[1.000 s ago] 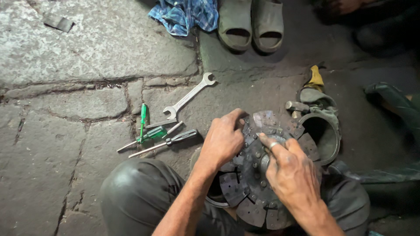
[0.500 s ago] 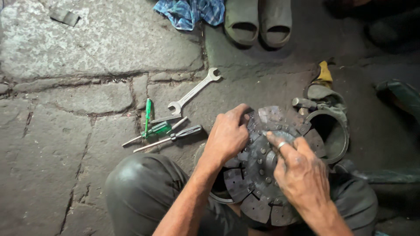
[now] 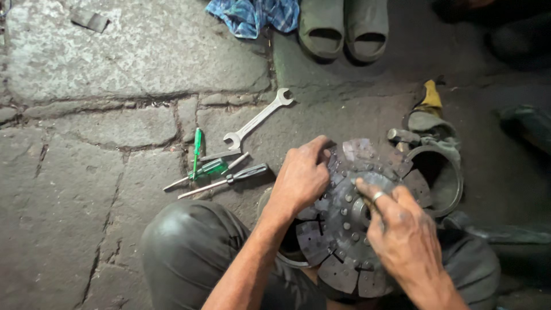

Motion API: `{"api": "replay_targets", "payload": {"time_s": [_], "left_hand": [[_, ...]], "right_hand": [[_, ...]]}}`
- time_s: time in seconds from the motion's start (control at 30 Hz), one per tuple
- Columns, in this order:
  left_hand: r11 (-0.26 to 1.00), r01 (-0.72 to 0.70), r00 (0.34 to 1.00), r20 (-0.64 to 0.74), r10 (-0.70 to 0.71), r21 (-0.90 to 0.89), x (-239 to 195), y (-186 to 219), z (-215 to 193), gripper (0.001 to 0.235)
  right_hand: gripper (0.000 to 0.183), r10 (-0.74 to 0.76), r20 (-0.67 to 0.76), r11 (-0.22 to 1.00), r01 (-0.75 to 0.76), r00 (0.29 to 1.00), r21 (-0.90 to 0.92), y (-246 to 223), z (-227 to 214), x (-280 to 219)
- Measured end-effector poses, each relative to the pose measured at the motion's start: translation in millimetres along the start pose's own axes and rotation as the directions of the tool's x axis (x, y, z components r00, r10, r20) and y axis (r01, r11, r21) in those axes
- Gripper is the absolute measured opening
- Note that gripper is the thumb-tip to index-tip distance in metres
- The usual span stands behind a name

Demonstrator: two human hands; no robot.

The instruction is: The person sits on the floor and uses a small metal tool to scrape and clean the friction surfaces of a disassembled clutch assembly. The person rotates the clutch and works on multiple segments sequentially.

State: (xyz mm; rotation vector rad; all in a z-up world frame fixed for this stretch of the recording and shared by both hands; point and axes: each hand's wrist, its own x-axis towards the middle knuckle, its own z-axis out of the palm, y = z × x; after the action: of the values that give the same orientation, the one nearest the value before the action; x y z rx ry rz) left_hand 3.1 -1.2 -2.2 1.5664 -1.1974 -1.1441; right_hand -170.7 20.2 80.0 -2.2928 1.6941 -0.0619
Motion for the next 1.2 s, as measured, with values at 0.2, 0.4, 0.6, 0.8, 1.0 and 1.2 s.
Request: {"api": "replay_targets", "payload": {"time_s": [0.2,0.4,0.6,0.8,1.0,1.2], "left_hand": [[0.997,0.073,0.996,0.047,-0.073,0.01,1,4,1,0.035],[0.999,0.048,0.998,0.038,-0.048,0.006,0,3,5,0.038],[1.0,0.021,0.999,0.03,-0.021,0.0,-1,3,2,0.04],[1.0,-0.013,0.999,0.031,0.013,0.01,0,3,1,0.041],[0.993,0.114,0.99,0.078,-0.115,0.019,0,9,0,0.034],[0.992,0.119,0.986,0.112,-0.123,0.041,5,4,0,0.03]], "right_hand": [[0.05,-0.052,-0.023,0.998,0.051,0.998,-0.039,2,2,7],[0.051,-0.033,-0.026,0.997,0.031,0.999,-0.072,4,5,5],[0.051,-0.043,-0.007,0.996,0.042,0.999,-0.073,7,5,5],[0.052,-0.01,0.014,0.998,0.011,1.0,-0.059,5,3,8],[0.055,0.014,0.062,0.999,-0.01,0.998,-0.051,6,-5,4],[0.05,0.041,0.089,0.999,-0.04,0.995,-0.01,27,-6,-4]]}}
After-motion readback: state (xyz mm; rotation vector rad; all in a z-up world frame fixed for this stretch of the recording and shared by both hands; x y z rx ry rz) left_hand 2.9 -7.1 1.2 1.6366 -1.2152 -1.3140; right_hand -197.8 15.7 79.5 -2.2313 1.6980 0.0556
